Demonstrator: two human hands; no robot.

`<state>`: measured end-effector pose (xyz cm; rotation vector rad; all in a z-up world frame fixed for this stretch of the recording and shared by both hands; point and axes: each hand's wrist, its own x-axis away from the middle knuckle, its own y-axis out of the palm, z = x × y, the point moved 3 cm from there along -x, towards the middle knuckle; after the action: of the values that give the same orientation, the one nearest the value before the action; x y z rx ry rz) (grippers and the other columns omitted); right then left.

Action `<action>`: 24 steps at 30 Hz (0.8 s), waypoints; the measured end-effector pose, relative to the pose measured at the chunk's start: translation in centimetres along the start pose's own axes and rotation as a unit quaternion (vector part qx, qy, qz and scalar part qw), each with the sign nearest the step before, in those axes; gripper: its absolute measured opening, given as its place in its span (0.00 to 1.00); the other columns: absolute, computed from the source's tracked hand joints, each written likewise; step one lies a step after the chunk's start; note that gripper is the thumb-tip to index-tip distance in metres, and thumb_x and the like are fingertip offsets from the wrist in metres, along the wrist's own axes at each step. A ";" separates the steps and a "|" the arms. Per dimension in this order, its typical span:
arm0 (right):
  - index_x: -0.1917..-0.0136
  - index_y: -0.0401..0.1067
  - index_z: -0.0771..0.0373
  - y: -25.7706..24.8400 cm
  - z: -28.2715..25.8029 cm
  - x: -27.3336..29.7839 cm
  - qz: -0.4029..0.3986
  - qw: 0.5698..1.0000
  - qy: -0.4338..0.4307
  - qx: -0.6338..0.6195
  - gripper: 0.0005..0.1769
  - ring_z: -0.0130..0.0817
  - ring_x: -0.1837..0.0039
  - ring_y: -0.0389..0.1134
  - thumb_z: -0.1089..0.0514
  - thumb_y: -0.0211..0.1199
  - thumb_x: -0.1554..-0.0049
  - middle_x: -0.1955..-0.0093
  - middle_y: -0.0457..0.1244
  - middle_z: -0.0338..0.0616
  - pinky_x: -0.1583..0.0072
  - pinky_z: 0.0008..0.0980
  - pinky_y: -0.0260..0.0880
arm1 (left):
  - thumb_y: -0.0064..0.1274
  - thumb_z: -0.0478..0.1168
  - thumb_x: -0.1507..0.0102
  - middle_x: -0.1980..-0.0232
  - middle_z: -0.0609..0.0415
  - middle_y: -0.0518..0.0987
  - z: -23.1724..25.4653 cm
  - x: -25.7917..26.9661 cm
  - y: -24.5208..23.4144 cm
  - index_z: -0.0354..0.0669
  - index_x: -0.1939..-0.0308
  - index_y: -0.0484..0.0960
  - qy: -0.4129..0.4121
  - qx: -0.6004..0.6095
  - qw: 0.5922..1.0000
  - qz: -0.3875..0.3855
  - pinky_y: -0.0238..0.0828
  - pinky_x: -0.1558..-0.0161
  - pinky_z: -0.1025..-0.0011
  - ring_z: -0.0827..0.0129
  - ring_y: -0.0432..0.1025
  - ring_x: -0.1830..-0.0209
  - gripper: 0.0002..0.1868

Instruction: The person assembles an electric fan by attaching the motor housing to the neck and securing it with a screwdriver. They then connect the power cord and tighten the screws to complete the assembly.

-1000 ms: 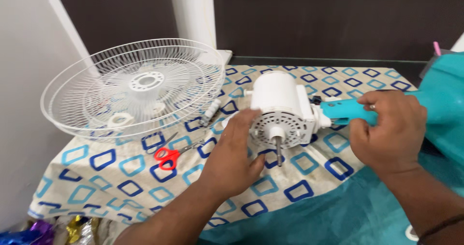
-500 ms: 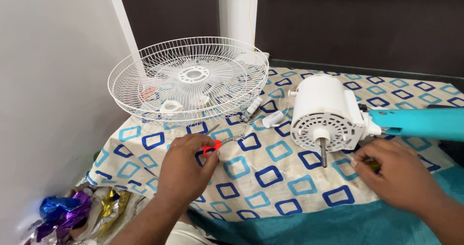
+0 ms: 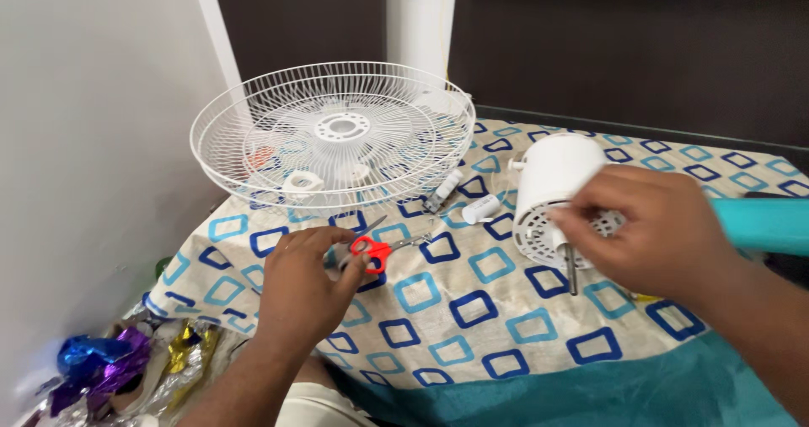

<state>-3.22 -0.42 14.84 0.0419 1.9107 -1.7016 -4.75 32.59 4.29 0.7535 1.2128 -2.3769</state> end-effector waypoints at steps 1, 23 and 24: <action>0.54 0.80 0.53 0.4 -1.5 -1.2 -0.062 0.998 -0.015 0.012 0.17 0.29 0.56 0.72 0.39 0.67 0.44 0.58 0.72 0.36 0.54 0.31 0.73 | 0.65 0.49 0.46 0.51 0.48 0.84 -0.3 0.0 0.0 0.44 0.55 0.87 -0.009 -0.007 1.000 -0.016 0.66 0.41 0.56 0.52 0.75 0.45 0.19; 0.23 0.59 0.54 5.7 -7.6 -4.1 -0.332 0.902 -0.277 -0.006 0.43 0.48 0.23 0.54 0.38 0.66 0.46 0.18 0.49 0.48 0.29 0.45 0.57 | 0.65 0.47 0.44 0.45 0.51 0.81 1.6 1.9 0.7 0.45 0.53 0.85 0.050 -0.002 0.996 0.079 0.60 0.39 0.53 0.54 0.71 0.40 0.19; 0.24 0.62 0.54 5.0 -7.3 -4.1 -0.306 0.905 -0.294 -0.033 0.42 0.49 0.24 0.57 0.38 0.67 0.45 0.20 0.53 0.47 0.31 0.46 0.58 | 0.65 0.45 0.43 0.47 0.52 0.83 2.4 1.7 0.8 0.45 0.55 0.85 0.064 0.020 0.993 0.099 0.63 0.40 0.55 0.56 0.73 0.43 0.15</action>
<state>-0.68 8.65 12.25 -1.0786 1.5811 -1.7327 -6.33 30.00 3.91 1.0050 1.0866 -2.2250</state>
